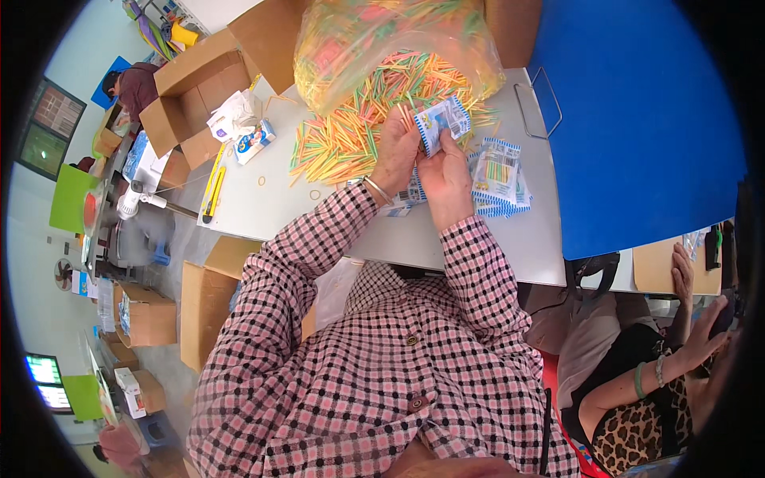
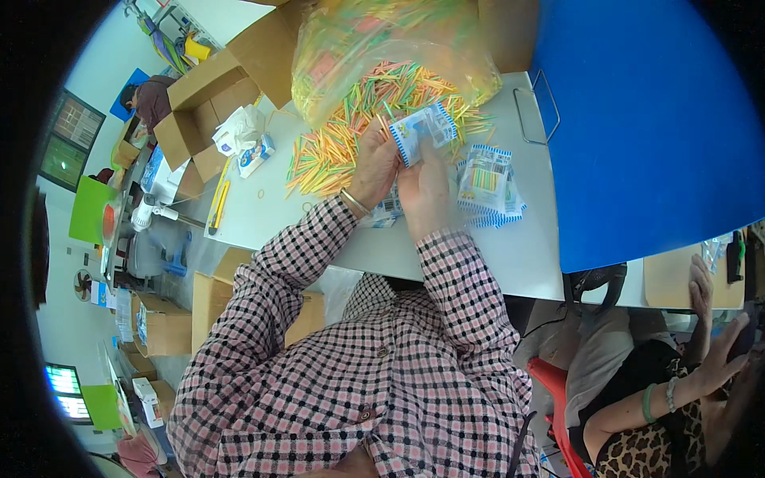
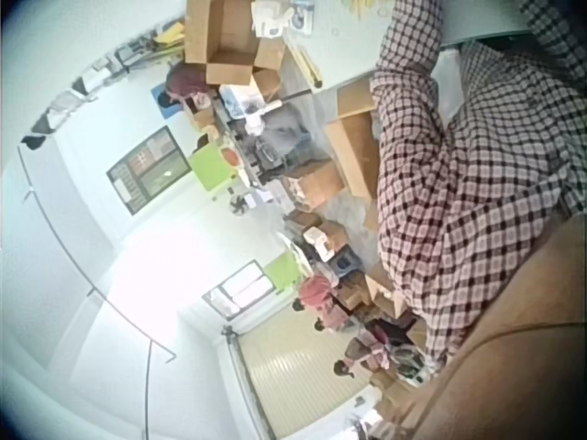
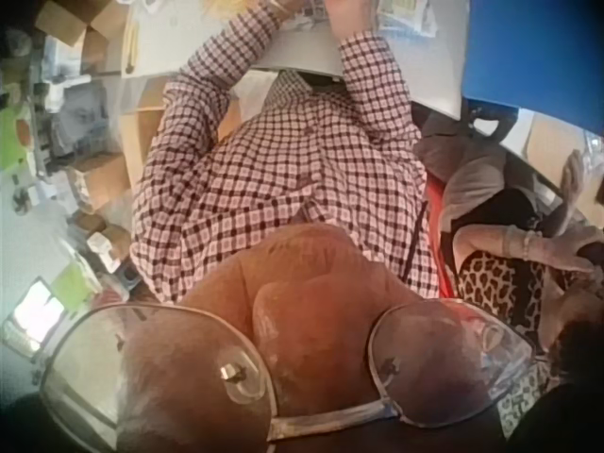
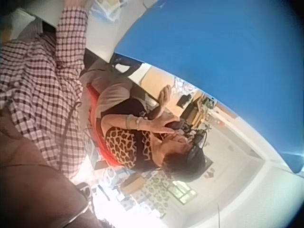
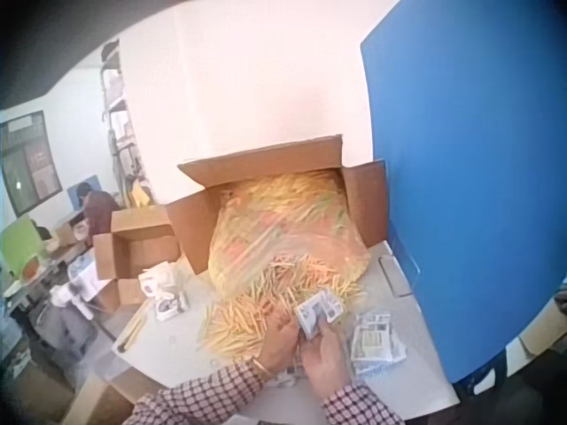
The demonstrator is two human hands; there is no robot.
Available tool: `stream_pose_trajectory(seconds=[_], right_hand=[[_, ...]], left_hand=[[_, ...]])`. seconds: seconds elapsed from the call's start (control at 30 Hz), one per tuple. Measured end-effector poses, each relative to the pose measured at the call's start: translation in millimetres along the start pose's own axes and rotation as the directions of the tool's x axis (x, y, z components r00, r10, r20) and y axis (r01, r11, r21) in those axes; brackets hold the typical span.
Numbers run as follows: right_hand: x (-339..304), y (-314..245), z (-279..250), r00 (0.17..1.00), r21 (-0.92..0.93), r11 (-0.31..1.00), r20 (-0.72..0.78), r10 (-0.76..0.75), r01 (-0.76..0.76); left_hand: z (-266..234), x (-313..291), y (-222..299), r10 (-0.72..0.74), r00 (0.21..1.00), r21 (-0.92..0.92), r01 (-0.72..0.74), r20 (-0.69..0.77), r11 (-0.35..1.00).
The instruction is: Packaging colorful plastic sticks into small transparent bags and placing them into a shipping box.
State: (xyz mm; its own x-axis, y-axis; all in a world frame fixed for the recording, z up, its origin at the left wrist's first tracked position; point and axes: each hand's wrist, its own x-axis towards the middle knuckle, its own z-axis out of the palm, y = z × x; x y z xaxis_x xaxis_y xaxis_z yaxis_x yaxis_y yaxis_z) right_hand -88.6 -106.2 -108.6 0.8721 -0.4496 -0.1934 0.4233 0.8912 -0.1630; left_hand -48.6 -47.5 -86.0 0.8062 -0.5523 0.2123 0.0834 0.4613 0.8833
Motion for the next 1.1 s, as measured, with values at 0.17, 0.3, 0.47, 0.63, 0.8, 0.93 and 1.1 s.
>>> stream_pose_trajectory(seconds=[0.17,0.3,0.47,0.63,0.8,0.93,1.1], right_hand=[[-3,0,1,1.000,-0.024,0.999,-0.007,-0.026,0.026],[-5,-3,-4,0.998,-0.059,0.998,0.054,-0.025,0.028],[-40,-22,24,0.960,-0.321,0.930,0.263,-0.094,0.179],[-39,-27,13,0.953,-0.528,0.819,0.295,-0.071,0.225],[-41,-32,6,0.948,-0.751,0.605,0.319,-0.019,0.265],[-52,-44,3,0.945,-0.808,0.540,0.319,0.067,0.234],[-52,-51,-15,0.913,-0.856,0.387,0.401,0.076,0.344]], left_hand=[[4,-3,4,-0.012,1.000,-0.023,0.012,0.010,1.000],[-1,0,9,-0.102,0.995,-0.085,0.100,-0.012,0.991],[-34,20,24,-0.195,0.981,-0.057,0.196,0.015,0.979],[-32,25,42,-0.268,0.963,-0.168,0.264,-0.002,0.950],[-31,26,52,-0.216,0.976,-0.149,0.210,-0.020,0.966],[-33,29,57,-0.206,0.978,-0.082,0.208,0.028,0.975],[-18,27,65,-0.175,0.977,-0.079,0.185,0.120,0.980]])
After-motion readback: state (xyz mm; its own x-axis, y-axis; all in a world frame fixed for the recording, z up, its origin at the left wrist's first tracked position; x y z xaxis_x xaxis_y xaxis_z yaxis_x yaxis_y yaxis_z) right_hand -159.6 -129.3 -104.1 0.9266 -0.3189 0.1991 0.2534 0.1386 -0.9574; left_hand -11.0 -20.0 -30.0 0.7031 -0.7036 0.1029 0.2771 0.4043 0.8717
